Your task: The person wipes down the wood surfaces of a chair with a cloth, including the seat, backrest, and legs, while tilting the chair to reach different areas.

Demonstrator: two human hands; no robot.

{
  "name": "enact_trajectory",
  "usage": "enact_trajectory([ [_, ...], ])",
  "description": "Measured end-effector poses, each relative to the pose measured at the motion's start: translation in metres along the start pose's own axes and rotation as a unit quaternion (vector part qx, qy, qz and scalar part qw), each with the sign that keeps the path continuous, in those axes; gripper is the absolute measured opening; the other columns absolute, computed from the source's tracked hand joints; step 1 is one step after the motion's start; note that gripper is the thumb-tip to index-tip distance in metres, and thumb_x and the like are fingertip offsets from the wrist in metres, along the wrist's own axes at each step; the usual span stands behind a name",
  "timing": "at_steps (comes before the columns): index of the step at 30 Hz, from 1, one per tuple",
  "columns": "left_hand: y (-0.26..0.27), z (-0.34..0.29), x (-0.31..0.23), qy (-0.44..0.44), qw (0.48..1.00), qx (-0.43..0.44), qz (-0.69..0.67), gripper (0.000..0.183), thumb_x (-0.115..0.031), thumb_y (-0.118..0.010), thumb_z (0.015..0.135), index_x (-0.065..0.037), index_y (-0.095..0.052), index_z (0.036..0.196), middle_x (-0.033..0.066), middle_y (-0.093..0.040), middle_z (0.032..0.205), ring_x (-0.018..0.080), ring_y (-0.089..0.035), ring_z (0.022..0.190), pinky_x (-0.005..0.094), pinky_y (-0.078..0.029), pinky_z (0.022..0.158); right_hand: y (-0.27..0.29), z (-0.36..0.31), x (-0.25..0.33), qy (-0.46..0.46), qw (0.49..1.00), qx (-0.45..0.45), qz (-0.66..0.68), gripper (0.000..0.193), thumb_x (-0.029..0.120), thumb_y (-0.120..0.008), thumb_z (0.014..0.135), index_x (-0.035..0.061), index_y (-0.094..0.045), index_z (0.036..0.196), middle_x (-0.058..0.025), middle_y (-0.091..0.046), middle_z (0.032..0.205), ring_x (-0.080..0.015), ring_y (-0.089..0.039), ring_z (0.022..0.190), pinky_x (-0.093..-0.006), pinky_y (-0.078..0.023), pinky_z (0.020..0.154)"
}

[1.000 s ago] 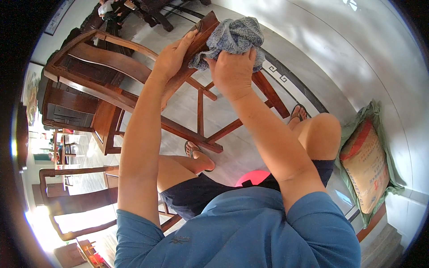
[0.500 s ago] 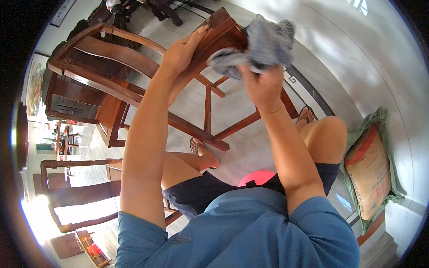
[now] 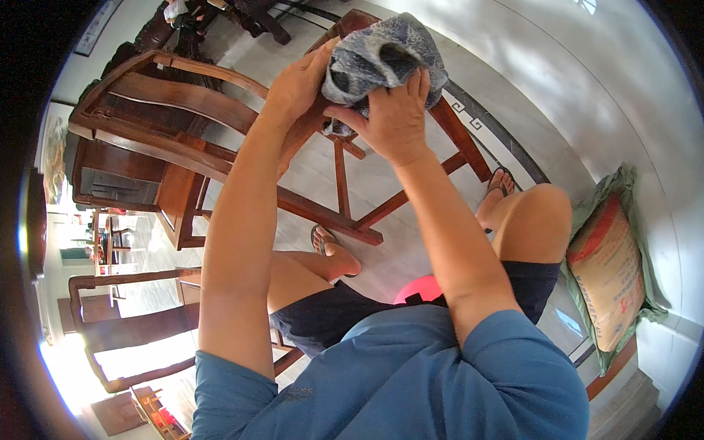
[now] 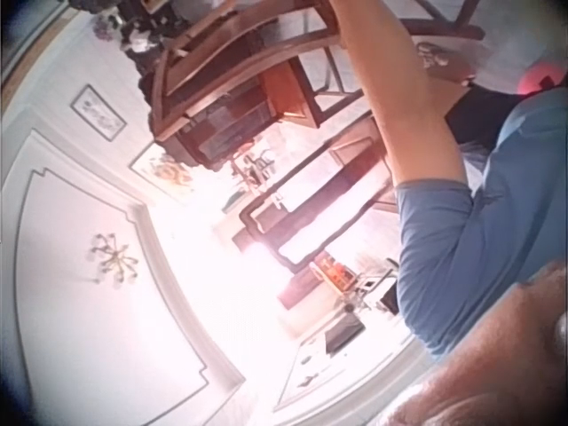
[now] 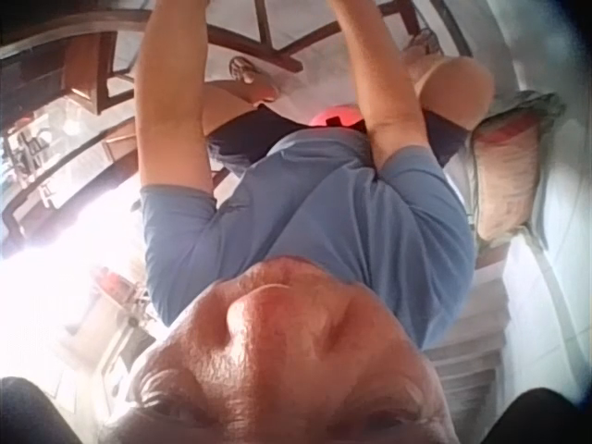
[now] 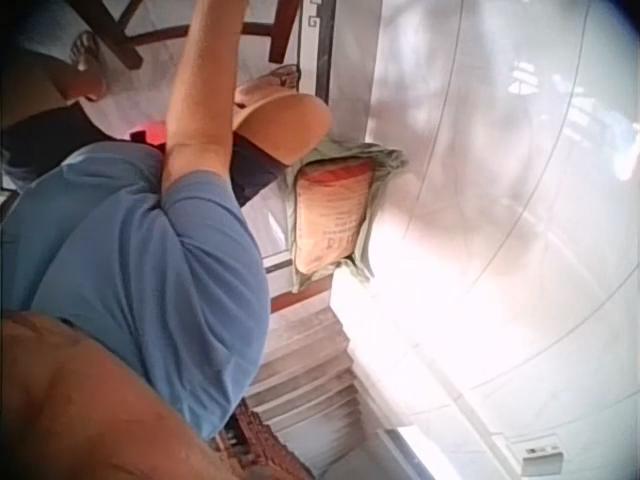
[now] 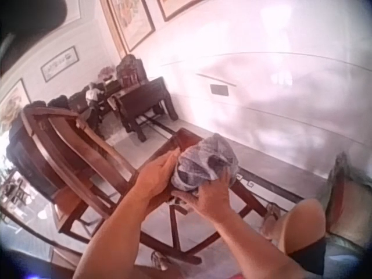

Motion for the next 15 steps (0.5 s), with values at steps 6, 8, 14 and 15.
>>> enact_trajectory([
  [6, 0.006, 0.0, 0.005, 0.043, 0.999, -0.022, 0.015, 0.074, -0.077, -0.039, 0.097, -0.026, -0.059, 0.147, 0.011, -0.054, 0.154, 0.0319, -0.047, 0.144, 0.0401, -0.037, 0.118, 0.028, 0.016, -0.027, -0.072, 0.94, 0.059, 0.328, 0.035, 0.022, -0.078, 0.088, 0.0035, -0.069, 0.117, -0.0182, -0.066, 0.127, -0.0426, -0.058, 0.117, -0.0508, -0.044, 0.105],
  [8, 0.006, -0.004, 0.003, 0.055, 0.998, -0.012, 0.013, 0.076, -0.078, -0.038, 0.098, -0.024, -0.059, 0.147, 0.0117, -0.054, 0.154, 0.0325, -0.048, 0.144, 0.0401, -0.037, 0.118, 0.054, 0.025, -0.045, -0.068, 0.929, 0.055, 0.359, 0.028, 0.007, -0.072, 0.09, 0.0023, -0.068, 0.116, -0.017, -0.068, 0.118, -0.0388, -0.063, 0.109, -0.0421, -0.051, 0.095],
  [14, 0.006, 0.003, 0.012, 0.052, 0.998, -0.001, -0.021, 0.081, -0.081, -0.04, 0.095, -0.022, -0.059, 0.148, 0.0145, -0.056, 0.152, 0.0333, -0.049, 0.143, 0.0392, -0.036, 0.118, 0.089, 0.027, -0.073, -0.136, 0.912, 0.021, 0.387, 0.034, -0.01, -0.061, 0.091, 0.0003, -0.063, 0.124, -0.0089, -0.07, 0.117, -0.0213, -0.066, 0.108, -0.0351, -0.052, 0.097],
  [15, 0.005, 0.004, 0.012, 0.066, 0.997, 0.002, -0.043, 0.084, -0.083, -0.042, 0.093, -0.023, -0.059, 0.149, 0.0145, -0.058, 0.15, 0.0321, -0.049, 0.143, 0.0393, -0.036, 0.118, 0.087, 0.016, -0.072, -0.159, 0.902, 0.035, 0.399, 0.032, -0.002, -0.059, 0.096, 0.0008, -0.061, 0.127, -0.01, -0.069, 0.121, -0.0229, -0.065, 0.11, -0.0371, -0.051, 0.099],
])
Point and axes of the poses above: each hand's wrist, its own z-axis towards the middle knuckle, its own y-axis out of the back of the hand, x = y × z, the point moved 3 cm from there along z, towards the middle knuckle
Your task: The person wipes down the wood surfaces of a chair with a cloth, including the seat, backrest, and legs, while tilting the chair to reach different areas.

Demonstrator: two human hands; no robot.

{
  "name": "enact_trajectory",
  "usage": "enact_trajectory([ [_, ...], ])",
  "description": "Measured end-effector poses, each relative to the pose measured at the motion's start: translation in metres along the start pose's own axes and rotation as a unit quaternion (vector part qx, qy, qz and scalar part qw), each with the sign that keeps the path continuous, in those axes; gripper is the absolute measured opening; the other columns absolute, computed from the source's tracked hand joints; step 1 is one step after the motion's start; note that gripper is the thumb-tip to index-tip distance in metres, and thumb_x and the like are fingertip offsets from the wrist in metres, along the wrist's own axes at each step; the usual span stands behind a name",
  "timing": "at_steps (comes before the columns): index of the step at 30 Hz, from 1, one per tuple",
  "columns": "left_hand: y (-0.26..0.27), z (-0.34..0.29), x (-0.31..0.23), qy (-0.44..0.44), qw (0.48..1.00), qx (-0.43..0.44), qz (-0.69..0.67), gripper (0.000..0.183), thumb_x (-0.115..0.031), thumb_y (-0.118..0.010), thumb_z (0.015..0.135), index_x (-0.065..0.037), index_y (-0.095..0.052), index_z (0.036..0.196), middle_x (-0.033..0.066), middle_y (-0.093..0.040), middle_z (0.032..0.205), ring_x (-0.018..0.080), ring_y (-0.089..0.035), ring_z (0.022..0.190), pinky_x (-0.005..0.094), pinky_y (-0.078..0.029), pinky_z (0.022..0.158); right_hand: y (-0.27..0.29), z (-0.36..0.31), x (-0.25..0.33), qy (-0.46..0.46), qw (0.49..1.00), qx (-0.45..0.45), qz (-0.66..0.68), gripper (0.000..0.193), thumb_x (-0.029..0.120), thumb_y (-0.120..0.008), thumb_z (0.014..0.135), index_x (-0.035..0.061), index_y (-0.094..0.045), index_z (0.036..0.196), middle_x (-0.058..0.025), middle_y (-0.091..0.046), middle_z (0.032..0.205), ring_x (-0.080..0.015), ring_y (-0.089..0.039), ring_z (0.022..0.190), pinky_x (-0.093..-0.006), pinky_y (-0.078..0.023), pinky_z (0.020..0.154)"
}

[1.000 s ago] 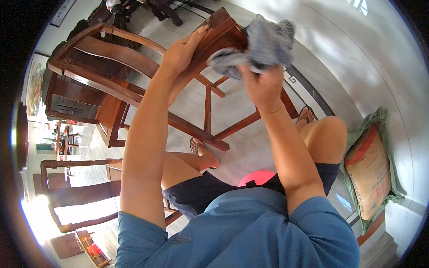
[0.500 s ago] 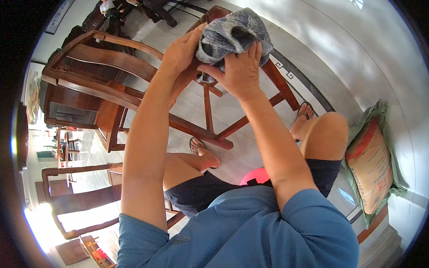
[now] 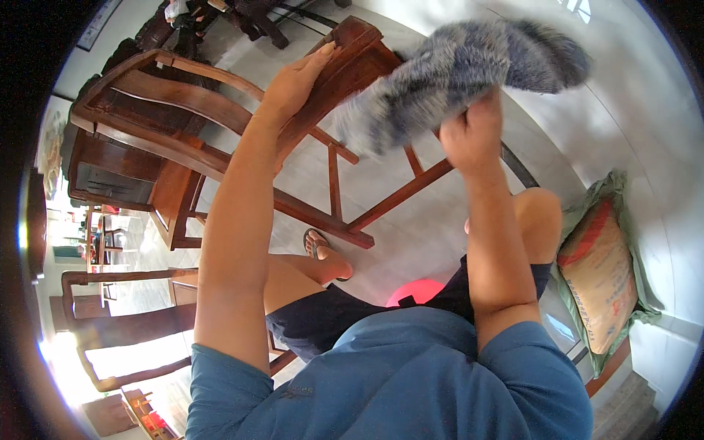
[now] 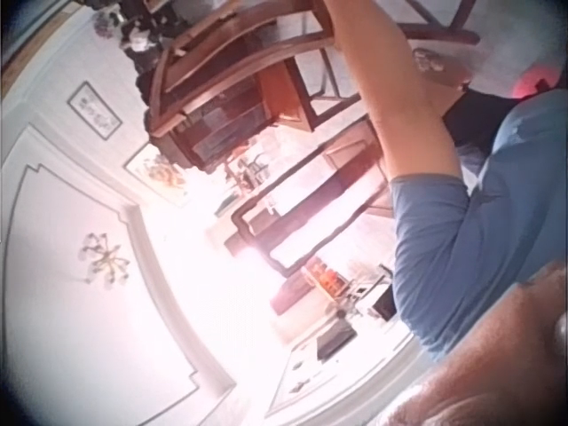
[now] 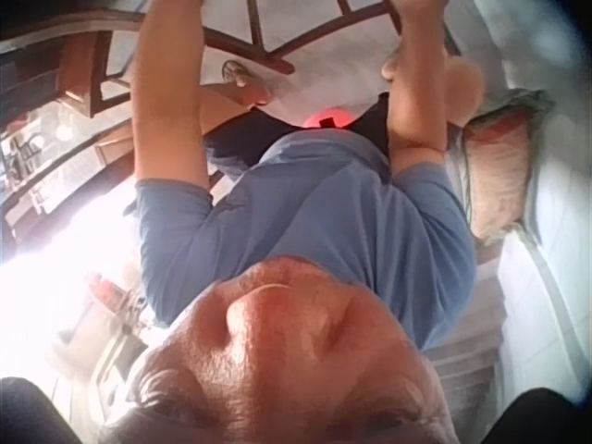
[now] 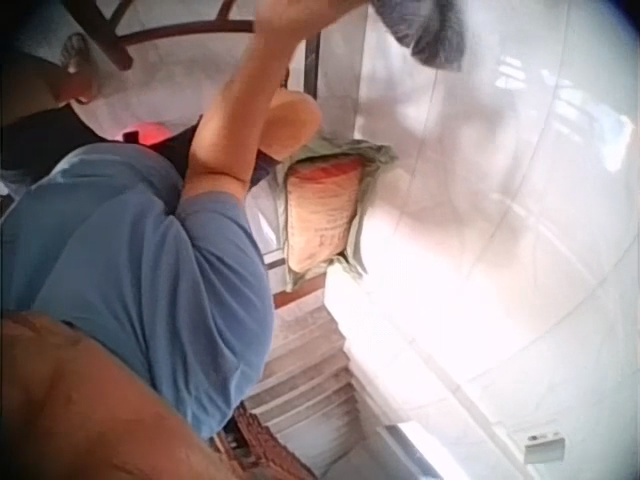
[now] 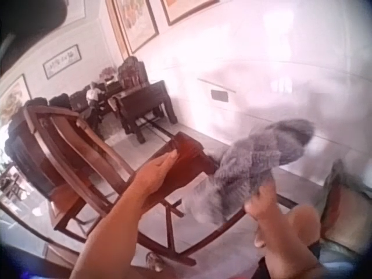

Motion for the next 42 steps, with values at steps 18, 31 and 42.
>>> enact_trajectory([
  [18, 0.002, -0.009, -0.013, -0.005, 0.996, 0.044, -0.074, 0.074, -0.073, -0.045, 0.099, -0.02, -0.059, 0.15, 0.0138, -0.058, 0.15, 0.0269, -0.052, 0.139, 0.0336, -0.033, 0.117, -0.137, -0.087, -0.013, -0.332, 0.624, -0.065, 0.705, 0.047, 0.044, -0.039, 0.112, 0.0105, -0.053, 0.142, -0.0093, -0.063, 0.132, -0.0217, -0.063, 0.12, -0.0394, -0.054, 0.104],
  [31, -0.006, 0.002, -0.013, -0.012, 0.997, 0.068, -0.038, 0.076, -0.074, -0.04, 0.1, -0.022, -0.055, 0.153, 0.0137, -0.056, 0.152, 0.0257, -0.05, 0.141, 0.0349, -0.03, 0.119, -0.191, -0.151, -0.006, -0.545, 0.547, -0.017, 0.635, 0.032, 0.037, -0.045, 0.11, 0.0136, -0.063, 0.122, -0.0023, -0.067, 0.107, -0.0166, -0.067, 0.094, -0.0334, -0.057, 0.086],
  [42, -0.01, 0.009, -0.01, -0.025, 0.998, 0.063, -0.008, 0.082, -0.073, -0.038, 0.1, -0.011, -0.054, 0.152, 0.0139, -0.05, 0.158, 0.0286, -0.043, 0.148, 0.0331, -0.029, 0.12, -0.245, -0.15, -0.01, -0.558, 0.503, 0.089, 0.654, 0.023, 0.029, -0.065, 0.101, 0.0086, -0.072, 0.108, -0.006, -0.074, 0.095, -0.0152, -0.07, 0.076, -0.0296, -0.058, 0.07],
])
Point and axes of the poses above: each hand's wrist, its own z-axis towards the middle knuckle, its own y-axis out of the back of the hand, x = y × z, the point moved 3 cm from there along z, towards the middle knuckle
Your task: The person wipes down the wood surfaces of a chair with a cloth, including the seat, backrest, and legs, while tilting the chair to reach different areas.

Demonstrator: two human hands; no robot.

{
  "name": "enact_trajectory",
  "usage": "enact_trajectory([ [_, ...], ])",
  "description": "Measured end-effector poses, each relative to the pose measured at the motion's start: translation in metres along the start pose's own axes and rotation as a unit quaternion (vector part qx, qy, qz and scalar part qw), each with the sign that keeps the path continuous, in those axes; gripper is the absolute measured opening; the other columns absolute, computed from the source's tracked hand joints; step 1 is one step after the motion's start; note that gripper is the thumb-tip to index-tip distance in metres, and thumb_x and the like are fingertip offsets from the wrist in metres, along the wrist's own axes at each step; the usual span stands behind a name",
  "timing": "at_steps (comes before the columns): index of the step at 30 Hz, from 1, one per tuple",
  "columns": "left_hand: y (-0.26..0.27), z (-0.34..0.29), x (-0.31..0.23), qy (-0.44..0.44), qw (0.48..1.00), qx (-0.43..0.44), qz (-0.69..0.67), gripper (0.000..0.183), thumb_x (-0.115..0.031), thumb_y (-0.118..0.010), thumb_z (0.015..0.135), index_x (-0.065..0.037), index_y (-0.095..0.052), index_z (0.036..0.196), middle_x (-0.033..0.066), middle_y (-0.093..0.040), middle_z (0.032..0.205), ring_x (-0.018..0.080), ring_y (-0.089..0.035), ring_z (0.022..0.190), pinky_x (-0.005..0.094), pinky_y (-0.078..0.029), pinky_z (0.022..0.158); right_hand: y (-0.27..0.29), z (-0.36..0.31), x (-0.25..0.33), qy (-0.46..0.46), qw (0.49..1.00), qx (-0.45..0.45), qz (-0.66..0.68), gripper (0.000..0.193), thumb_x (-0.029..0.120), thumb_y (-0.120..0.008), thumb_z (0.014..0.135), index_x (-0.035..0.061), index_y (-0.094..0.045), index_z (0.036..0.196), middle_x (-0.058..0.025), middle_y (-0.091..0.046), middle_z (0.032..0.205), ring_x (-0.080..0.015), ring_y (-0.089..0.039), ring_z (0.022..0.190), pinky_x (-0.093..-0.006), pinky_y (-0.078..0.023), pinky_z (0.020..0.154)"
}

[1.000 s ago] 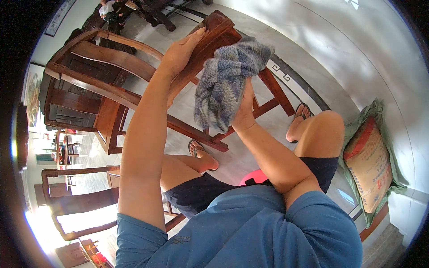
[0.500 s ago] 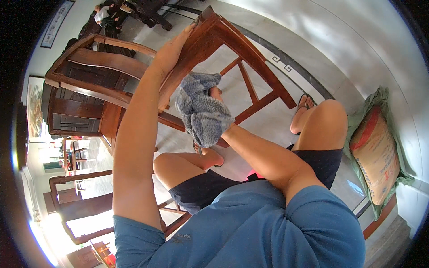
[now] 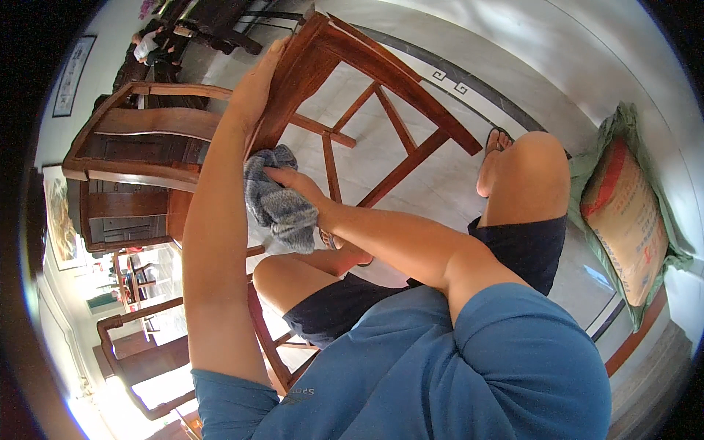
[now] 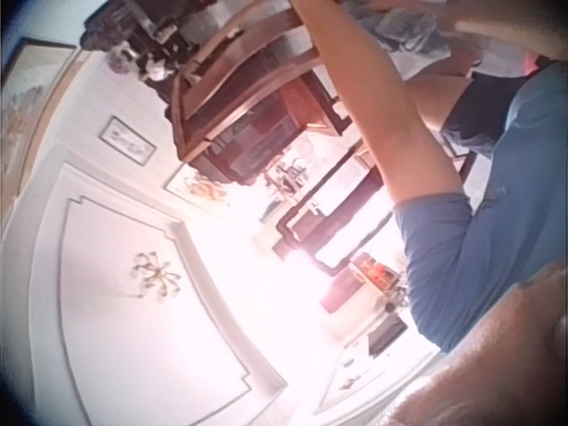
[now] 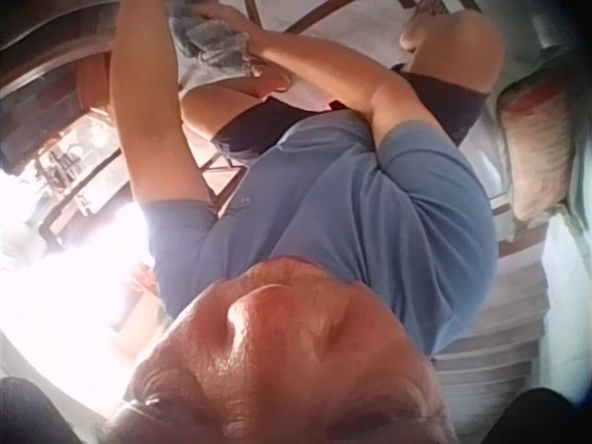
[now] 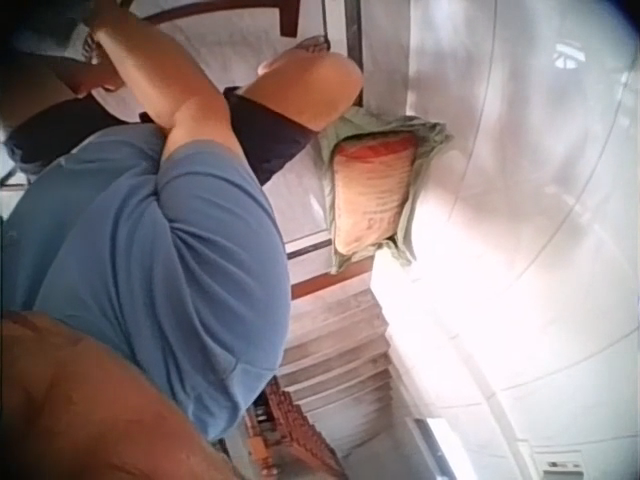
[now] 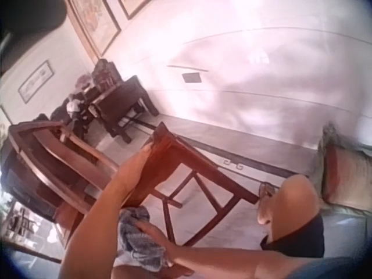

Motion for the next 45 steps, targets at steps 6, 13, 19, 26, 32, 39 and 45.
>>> enact_trajectory([
  [6, 0.003, -0.005, 0.008, 0.032, 0.999, 0.004, -0.032, 0.083, -0.075, -0.037, 0.099, -0.012, -0.058, 0.148, 0.016, -0.06, 0.148, 0.0316, -0.051, 0.141, 0.0352, -0.033, 0.116, -0.003, 0.002, 0.015, 0.174, 0.968, -0.003, -0.183, 0.027, 0.011, -0.068, 0.098, 0.0029, -0.071, 0.123, -0.0045, -0.074, 0.109, -0.015, -0.071, 0.087, -0.03, -0.058, 0.078],
  [13, 0.019, 0.003, 0.017, 0.047, 0.998, 0.006, 0.029, 0.09, -0.077, -0.043, 0.097, -0.004, -0.059, 0.147, 0.0146, -0.063, 0.139, 0.0237, -0.058, 0.127, 0.0359, -0.039, 0.111, -0.01, -0.039, 0.118, 0.267, 0.958, 0.026, -0.097, 0.03, 0.006, -0.065, 0.099, -0.0007, -0.066, 0.128, -0.0099, -0.074, 0.114, -0.0196, -0.073, 0.095, -0.0338, -0.063, 0.085],
  [19, 0.022, 0.003, 0.023, 0.065, 0.998, -0.016, 0.021, 0.092, -0.078, -0.042, 0.097, 0.0, -0.061, 0.143, 0.018, -0.064, 0.136, 0.0244, -0.059, 0.124, 0.0356, -0.039, 0.111, -0.023, -0.051, 0.115, 0.241, 0.969, 0.021, -0.046, 0.025, 0.012, -0.058, 0.104, -0.0012, -0.066, 0.122, -0.0143, -0.072, 0.113, -0.0266, -0.073, 0.095, -0.0359, -0.064, 0.083],
  [26, 0.007, -0.013, 0.004, 0.033, 0.996, -0.011, -0.084, 0.075, -0.066, -0.047, 0.103, -0.005, -0.062, 0.144, 0.0136, -0.067, 0.134, 0.0203, -0.061, 0.121, 0.0315, -0.041, 0.109, 0.011, -0.007, 0.007, 0.108, 0.989, 0.077, -0.073, 0.017, 0.013, -0.061, 0.098, 0.0021, -0.071, 0.106, -0.0119, -0.075, 0.099, -0.0257, -0.074, 0.084, -0.0382, -0.062, 0.08],
  [32, -0.002, -0.006, 0.005, -0.015, 0.999, -0.044, -0.006, 0.075, -0.07, -0.048, 0.099, -0.011, -0.064, 0.142, 0.0158, -0.067, 0.138, 0.0276, -0.058, 0.133, 0.034, -0.039, 0.112, 0.045, 0.041, -0.048, 0.059, 0.997, 0.05, -0.017, 0.019, 0.003, -0.066, 0.096, 0.0045, -0.069, 0.115, -0.0068, -0.071, 0.104, -0.0189, -0.07, 0.092, -0.0345, -0.06, 0.082],
  [39, 0.003, -0.015, -0.001, -0.003, 0.998, -0.056, 0.01, 0.074, -0.071, -0.049, 0.098, -0.012, -0.067, 0.139, 0.0168, -0.069, 0.134, 0.0268, -0.06, 0.13, 0.0331, -0.04, 0.111, -0.005, 0.004, 0.066, 0.37, 0.753, 0.095, -0.536, 0.02, 0.012, -0.061, 0.098, 0.0001, -0.067, 0.113, -0.0134, -0.07, 0.104, -0.0253, -0.07, 0.092, -0.0406, -0.062, 0.084],
  [45, 0.018, -0.02, 0.009, 0.0, 0.995, 0.002, 0.099, 0.067, -0.062, -0.038, 0.106, -0.016, -0.055, 0.152, 0.0201, -0.062, 0.141, 0.0261, -0.058, 0.131, 0.035, -0.04, 0.112, -0.054, -0.058, 0.114, 0.244, 0.933, 0.157, -0.215, 0.023, 0.012, -0.067, 0.093, 0.0016, -0.067, 0.115, -0.0116, -0.071, 0.108, -0.0238, -0.069, 0.099, -0.0369, -0.059, 0.09],
])
Point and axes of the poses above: each hand's wrist, its own z-axis towards the middle knuckle, its own y-axis out of the back of the hand, x = y × z, the point moved 3 cm from there along z, towards the middle knuckle
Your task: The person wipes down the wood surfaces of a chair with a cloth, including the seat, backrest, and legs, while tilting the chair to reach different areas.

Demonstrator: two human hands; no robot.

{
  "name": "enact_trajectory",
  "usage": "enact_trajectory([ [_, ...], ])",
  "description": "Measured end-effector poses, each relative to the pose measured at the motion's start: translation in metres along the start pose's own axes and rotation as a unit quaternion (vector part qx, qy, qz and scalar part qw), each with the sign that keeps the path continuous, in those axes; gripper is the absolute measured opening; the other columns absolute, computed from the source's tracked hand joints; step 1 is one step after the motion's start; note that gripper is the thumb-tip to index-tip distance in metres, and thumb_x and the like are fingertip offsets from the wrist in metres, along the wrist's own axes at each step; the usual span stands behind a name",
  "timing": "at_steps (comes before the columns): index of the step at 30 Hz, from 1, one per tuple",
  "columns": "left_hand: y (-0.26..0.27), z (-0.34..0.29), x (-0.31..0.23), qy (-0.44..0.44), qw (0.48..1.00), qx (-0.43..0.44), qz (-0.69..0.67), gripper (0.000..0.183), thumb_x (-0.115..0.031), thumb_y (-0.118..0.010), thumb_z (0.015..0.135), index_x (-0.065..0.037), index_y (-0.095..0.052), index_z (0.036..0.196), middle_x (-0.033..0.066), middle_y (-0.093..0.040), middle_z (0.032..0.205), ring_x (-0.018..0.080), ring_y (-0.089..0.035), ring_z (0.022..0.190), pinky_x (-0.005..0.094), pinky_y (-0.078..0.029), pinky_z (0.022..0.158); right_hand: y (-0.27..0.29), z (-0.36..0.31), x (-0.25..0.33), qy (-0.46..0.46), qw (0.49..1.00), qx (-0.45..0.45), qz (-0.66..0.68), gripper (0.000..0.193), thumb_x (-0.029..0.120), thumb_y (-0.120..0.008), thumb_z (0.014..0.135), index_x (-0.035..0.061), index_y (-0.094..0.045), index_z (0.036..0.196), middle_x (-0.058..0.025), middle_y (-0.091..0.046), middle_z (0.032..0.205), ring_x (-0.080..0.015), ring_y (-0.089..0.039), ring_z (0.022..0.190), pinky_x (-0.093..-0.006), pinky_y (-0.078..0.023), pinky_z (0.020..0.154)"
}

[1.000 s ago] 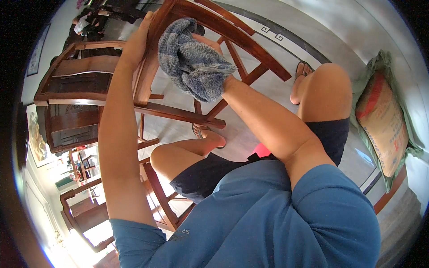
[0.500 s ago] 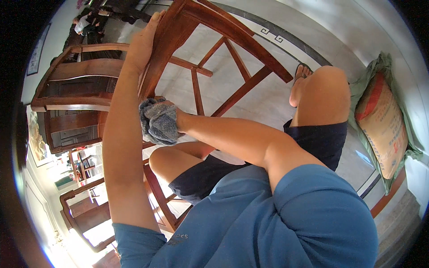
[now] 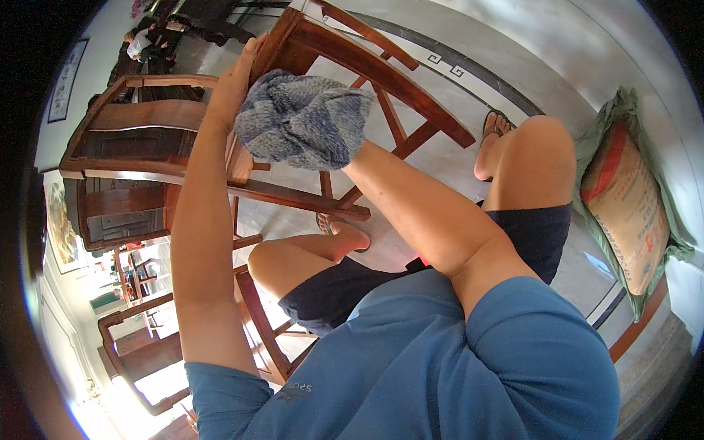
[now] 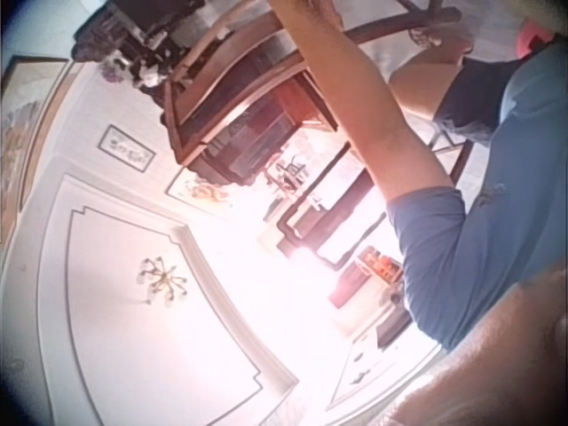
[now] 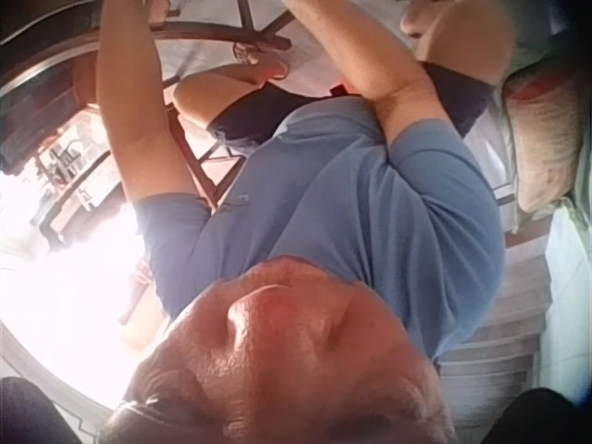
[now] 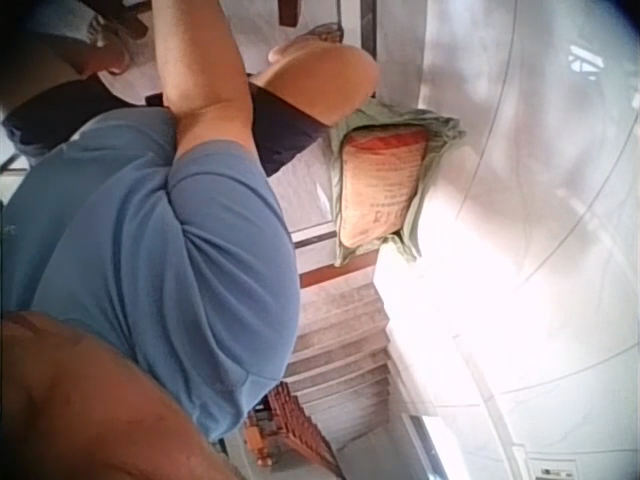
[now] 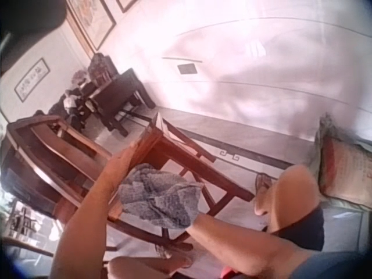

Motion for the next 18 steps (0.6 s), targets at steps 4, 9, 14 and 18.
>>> enact_trajectory([
  [4, -0.004, 0.006, -0.002, 0.02, 0.998, 0.007, -0.052, 0.066, -0.062, -0.037, 0.106, -0.02, -0.052, 0.155, 0.0199, -0.061, 0.143, 0.0258, -0.057, 0.132, 0.0356, -0.041, 0.112, 0.001, -0.008, -0.029, -0.018, 1.0, -0.016, 0.0, 0.022, 0.012, -0.068, 0.094, 0.0028, -0.069, 0.114, -0.01, -0.071, 0.108, -0.0218, -0.069, 0.099, -0.0356, -0.059, 0.089],
  [9, -0.007, -0.001, -0.001, 0.023, 0.994, 0.003, -0.11, 0.07, -0.067, -0.037, 0.104, -0.02, -0.054, 0.154, 0.0177, -0.061, 0.143, 0.0257, -0.057, 0.132, 0.0344, -0.039, 0.113, 0.001, 0.003, -0.026, -0.046, 0.997, 0.053, 0.024, 0.021, 0.013, -0.069, 0.094, 0.0043, -0.07, 0.113, -0.0079, -0.073, 0.109, -0.0194, -0.07, 0.099, -0.0341, -0.059, 0.087],
  [14, -0.003, -0.009, -0.016, 0.047, 0.995, -0.007, -0.09, 0.073, -0.069, -0.042, 0.102, -0.017, -0.057, 0.152, 0.0153, -0.061, 0.144, 0.0239, -0.056, 0.133, 0.0334, -0.037, 0.114, 0.003, 0.0, 0.013, 0.027, 0.996, 0.028, 0.084, 0.026, 0.015, -0.07, 0.095, 0.0016, -0.068, 0.116, -0.0104, -0.073, 0.112, -0.0212, -0.071, 0.101, -0.0354, -0.061, 0.086],
  [18, 0.0, -0.003, -0.001, 0.022, 0.994, -0.017, -0.104, 0.076, -0.071, -0.045, 0.1, -0.017, -0.056, 0.152, 0.0149, -0.061, 0.145, 0.0243, -0.056, 0.133, 0.0339, -0.037, 0.114, 0.013, 0.003, 0.006, -0.031, 0.986, -0.034, 0.158, 0.036, 0.016, -0.072, 0.094, -0.0013, -0.062, 0.124, -0.0144, -0.071, 0.116, -0.0249, -0.071, 0.103, -0.0384, -0.062, 0.09],
])
Point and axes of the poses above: each hand's wrist, its own z-axis towards the middle knuckle, its own y-axis out of the back of the hand, x = y × z, the point moved 3 cm from there along z, towards the middle knuckle
